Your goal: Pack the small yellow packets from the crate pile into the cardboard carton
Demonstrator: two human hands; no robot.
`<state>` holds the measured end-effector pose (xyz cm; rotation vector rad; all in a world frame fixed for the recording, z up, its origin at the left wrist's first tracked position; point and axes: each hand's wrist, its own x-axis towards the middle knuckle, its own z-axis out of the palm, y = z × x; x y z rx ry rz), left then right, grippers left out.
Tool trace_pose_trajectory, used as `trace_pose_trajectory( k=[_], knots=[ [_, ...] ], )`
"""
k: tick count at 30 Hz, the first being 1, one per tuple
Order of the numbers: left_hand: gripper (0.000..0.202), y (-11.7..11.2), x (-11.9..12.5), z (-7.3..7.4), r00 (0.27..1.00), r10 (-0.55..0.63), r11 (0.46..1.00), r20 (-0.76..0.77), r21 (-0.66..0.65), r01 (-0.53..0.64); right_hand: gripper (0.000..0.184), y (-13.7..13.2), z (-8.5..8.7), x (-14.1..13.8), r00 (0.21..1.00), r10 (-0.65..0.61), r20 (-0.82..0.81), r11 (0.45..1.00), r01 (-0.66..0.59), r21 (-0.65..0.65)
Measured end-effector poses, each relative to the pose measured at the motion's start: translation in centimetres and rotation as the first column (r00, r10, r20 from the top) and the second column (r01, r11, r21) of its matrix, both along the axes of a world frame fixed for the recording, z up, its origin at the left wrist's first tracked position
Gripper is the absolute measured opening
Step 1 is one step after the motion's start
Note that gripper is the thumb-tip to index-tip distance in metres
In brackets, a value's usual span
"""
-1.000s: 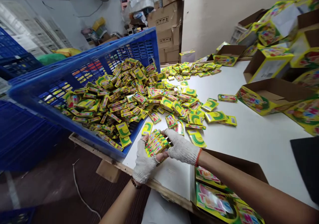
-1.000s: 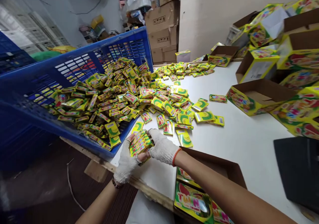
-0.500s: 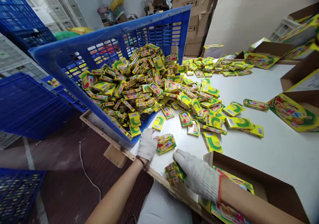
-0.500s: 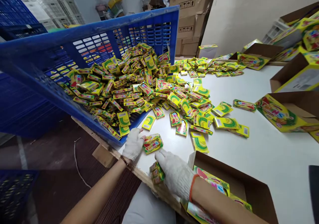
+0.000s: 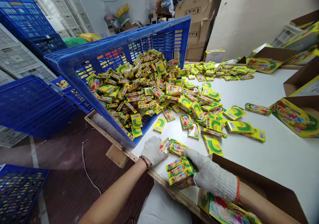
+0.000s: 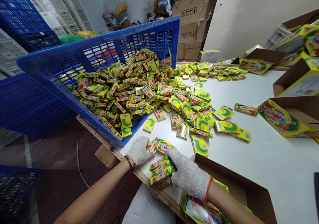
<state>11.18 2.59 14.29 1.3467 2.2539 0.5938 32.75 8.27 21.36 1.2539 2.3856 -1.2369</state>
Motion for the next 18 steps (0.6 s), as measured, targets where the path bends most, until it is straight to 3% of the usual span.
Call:
trace_pose_trajectory(
  k=[3, 6, 8, 10, 12, 15, 18],
  knots=[
    [0.029, 0.1, 0.3, -0.4, 0.998, 0.048, 0.998, 0.045, 0.040, -0.050, 0.075, -0.2, 0.5, -0.3, 1.000, 0.013, -0.018, 1.000, -0.013, -0.008],
    [0.017, -0.1, -0.1, -0.3, 0.989, 0.064, 0.988, 0.135, 0.131, -0.082, 0.064, 0.3, 0.7, -0.5, 0.986, -0.013, -0.167, 1.000, 0.008, -0.030],
    [0.021, -0.4, -0.2, 0.1, 0.974, -0.025, 0.979, 0.223, 0.201, -0.021, 0.059, 1.1, 0.5, -0.6, 0.955, -0.056, -0.290, 0.998, 0.045, -0.045],
    [0.016, -0.3, -0.2, 0.8, 0.936, -0.139, 0.969, 0.324, 0.237, 0.062, 0.055, 2.1, 0.4, -0.8, 0.913, -0.084, -0.399, 0.990, 0.031, -0.140],
    [0.011, 0.5, -0.4, 1.2, 0.913, -0.159, 0.969, 0.375, 0.236, 0.072, 0.053, 2.8, 0.3, -0.9, 0.888, -0.115, -0.446, 0.968, -0.001, -0.251],
    [0.018, 3.0, -1.3, 1.2, 0.952, 0.046, 0.971, 0.301, 0.211, -0.114, 0.058, 3.0, 0.5, -0.8, 0.893, -0.160, -0.420, 0.960, 0.042, -0.276],
    [0.027, 5.9, -2.1, 0.6, 0.941, 0.223, 0.941, 0.256, 0.194, -0.276, 0.075, 2.7, 0.6, -0.7, 0.887, -0.214, -0.409, 0.952, 0.096, -0.289]
  ],
)
